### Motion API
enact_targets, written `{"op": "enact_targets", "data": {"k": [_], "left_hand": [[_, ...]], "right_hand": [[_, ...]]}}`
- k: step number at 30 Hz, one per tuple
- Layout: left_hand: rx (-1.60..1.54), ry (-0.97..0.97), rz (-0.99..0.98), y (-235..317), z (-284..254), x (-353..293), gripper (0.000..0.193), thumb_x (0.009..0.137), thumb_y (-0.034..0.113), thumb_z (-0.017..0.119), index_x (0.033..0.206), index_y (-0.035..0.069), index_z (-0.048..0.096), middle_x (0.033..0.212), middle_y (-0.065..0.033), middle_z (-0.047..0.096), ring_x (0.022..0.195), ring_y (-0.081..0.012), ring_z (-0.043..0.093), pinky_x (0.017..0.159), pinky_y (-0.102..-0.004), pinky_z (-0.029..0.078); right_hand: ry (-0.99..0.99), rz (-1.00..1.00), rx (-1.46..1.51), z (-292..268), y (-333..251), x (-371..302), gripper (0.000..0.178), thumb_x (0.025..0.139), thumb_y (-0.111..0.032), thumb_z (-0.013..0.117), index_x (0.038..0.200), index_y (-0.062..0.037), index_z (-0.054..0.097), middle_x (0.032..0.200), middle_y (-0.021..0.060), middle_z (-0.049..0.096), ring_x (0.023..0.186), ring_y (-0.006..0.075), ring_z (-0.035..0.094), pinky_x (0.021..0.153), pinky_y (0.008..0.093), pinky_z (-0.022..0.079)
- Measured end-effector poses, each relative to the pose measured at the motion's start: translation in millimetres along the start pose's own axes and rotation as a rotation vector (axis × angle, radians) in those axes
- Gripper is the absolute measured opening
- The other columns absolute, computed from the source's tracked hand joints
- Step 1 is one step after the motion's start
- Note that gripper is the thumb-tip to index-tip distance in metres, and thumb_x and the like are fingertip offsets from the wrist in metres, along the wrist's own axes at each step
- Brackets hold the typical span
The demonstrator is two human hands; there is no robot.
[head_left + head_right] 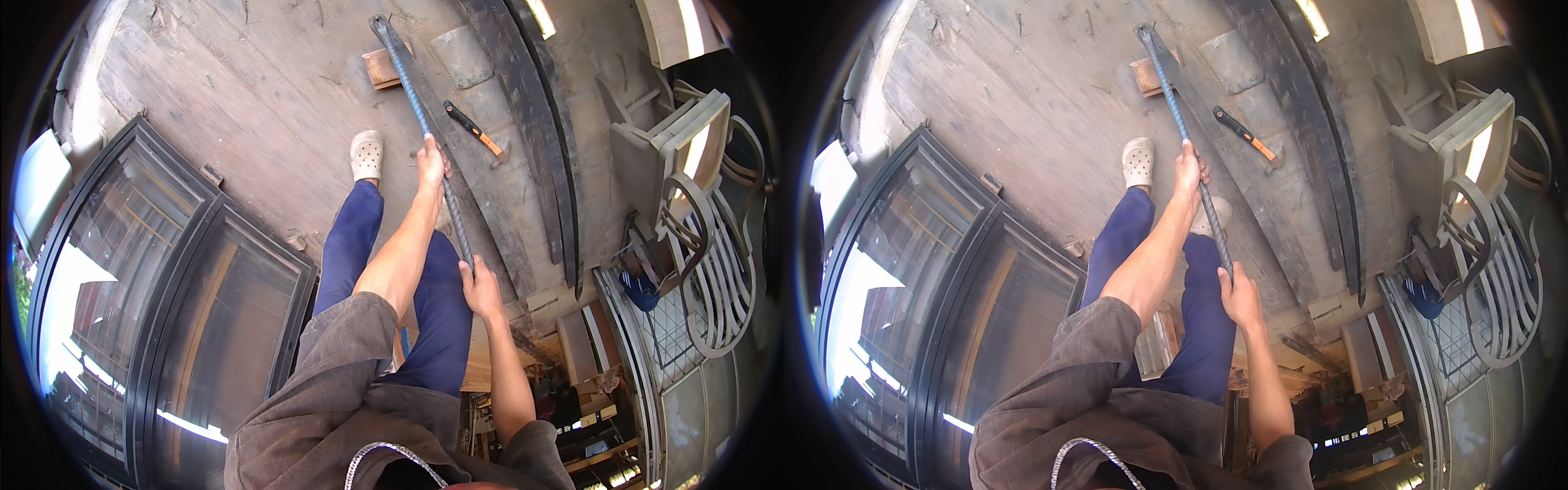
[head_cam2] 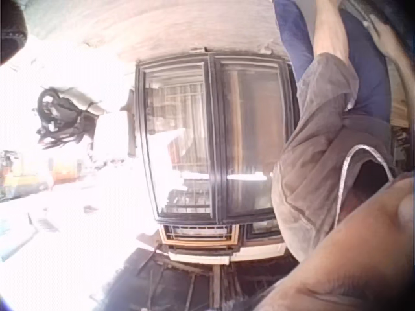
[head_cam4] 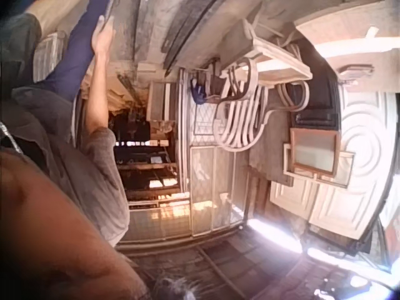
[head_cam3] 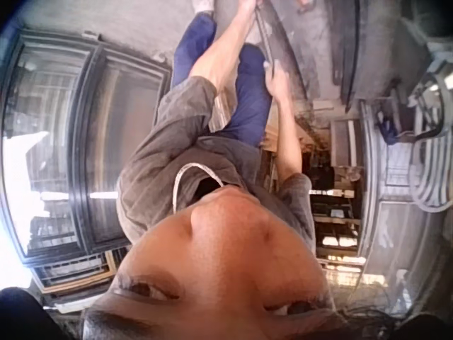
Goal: The person selects a white wooden plank from a pile, carries it to a work area, and sits on the ground. They use a hammer to drive a nail into the plank, which is resting on a brick. After hammering, they inspect the plank and move it aside.
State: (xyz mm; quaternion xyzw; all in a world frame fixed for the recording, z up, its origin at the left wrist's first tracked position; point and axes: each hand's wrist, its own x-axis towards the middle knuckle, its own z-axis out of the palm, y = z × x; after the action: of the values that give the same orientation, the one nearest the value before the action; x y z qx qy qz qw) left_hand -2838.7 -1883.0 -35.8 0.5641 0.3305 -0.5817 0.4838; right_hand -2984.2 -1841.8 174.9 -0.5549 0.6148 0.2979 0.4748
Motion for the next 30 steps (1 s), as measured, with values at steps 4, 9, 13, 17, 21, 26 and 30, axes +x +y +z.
{"op": "enact_targets", "data": {"k": [4,9,13,17,21,26,30], "left_hand": [[-0.042,-0.043,0.066,-16,4,12,0.047,0.101,0.056,0.035,0.089,0.011,0.041,0.056,0.0022,0.035,0.041,-0.0095,0.034,0.038,-0.0252,0.028],[-0.122,-0.068,0.110,-23,30,14,0.049,0.101,0.058,0.033,0.089,0.011,0.041,0.057,0.0020,0.033,0.042,-0.0093,0.031,0.039,-0.0255,0.027],[-0.122,-0.051,0.102,-36,42,32,0.048,0.101,0.058,0.032,0.088,0.013,0.041,0.060,0.0013,0.033,0.046,-0.0104,0.032,0.042,-0.0264,0.029],[-0.004,0.080,0.109,-53,46,56,0.049,0.102,0.055,0.031,0.088,0.010,0.040,0.060,-0.0021,0.039,0.047,-0.0152,0.041,0.043,-0.0317,0.039],[0.308,0.195,0.347,-64,62,61,0.051,0.102,0.052,0.033,0.092,0.003,0.043,0.059,-0.0053,0.045,0.045,-0.0195,0.047,0.043,-0.0345,0.043],[0.552,0.389,0.330,-110,76,14,0.052,0.102,0.050,0.036,0.098,-0.002,0.042,0.065,-0.0121,0.051,0.047,-0.0193,0.051,0.043,-0.0358,0.044],[0.742,0.554,0.547,-151,67,33,0.051,0.103,0.044,0.036,0.094,-0.005,0.046,0.070,-0.0197,0.055,0.065,-0.0315,0.060,0.063,-0.0449,0.046]], "right_hand": [[0.229,-0.091,-0.279,17,37,13,0.027,0.095,-0.028,0.058,0.105,-0.0029,0.058,0.070,0.0233,0.065,0.065,0.0455,0.064,0.060,0.0524,0.050],[0.387,-0.216,-0.354,-15,46,20,0.024,0.093,-0.027,0.062,0.094,-0.0033,0.059,0.068,0.0191,0.066,0.055,0.0375,0.064,0.049,0.0457,0.051],[0.412,-0.318,-0.337,-28,85,49,0.026,0.094,-0.029,0.060,0.090,-0.0039,0.057,0.066,0.0168,0.065,0.053,0.0354,0.064,0.048,0.0442,0.051],[0.466,-0.358,-0.405,-20,125,88,0.032,0.094,-0.034,0.059,0.081,-0.0057,0.053,0.061,0.0135,0.065,0.048,0.0336,0.063,0.044,0.0438,0.050],[0.463,-0.375,-0.314,-31,135,100,0.036,0.094,-0.038,0.058,0.077,-0.0056,0.054,0.055,0.0145,0.062,0.046,0.0342,0.062,0.043,0.0439,0.050],[0.380,-0.298,-0.361,-14,152,120,0.040,0.094,-0.041,0.057,0.076,-0.0051,0.054,0.055,0.0163,0.062,0.048,0.0334,0.064,0.044,0.0431,0.052],[0.406,-0.333,-0.370,2,171,137,0.041,0.093,-0.042,0.059,0.075,-0.0061,0.052,0.055,0.0141,0.062,0.047,0.0319,0.064,0.044,0.0427,0.051]]}}
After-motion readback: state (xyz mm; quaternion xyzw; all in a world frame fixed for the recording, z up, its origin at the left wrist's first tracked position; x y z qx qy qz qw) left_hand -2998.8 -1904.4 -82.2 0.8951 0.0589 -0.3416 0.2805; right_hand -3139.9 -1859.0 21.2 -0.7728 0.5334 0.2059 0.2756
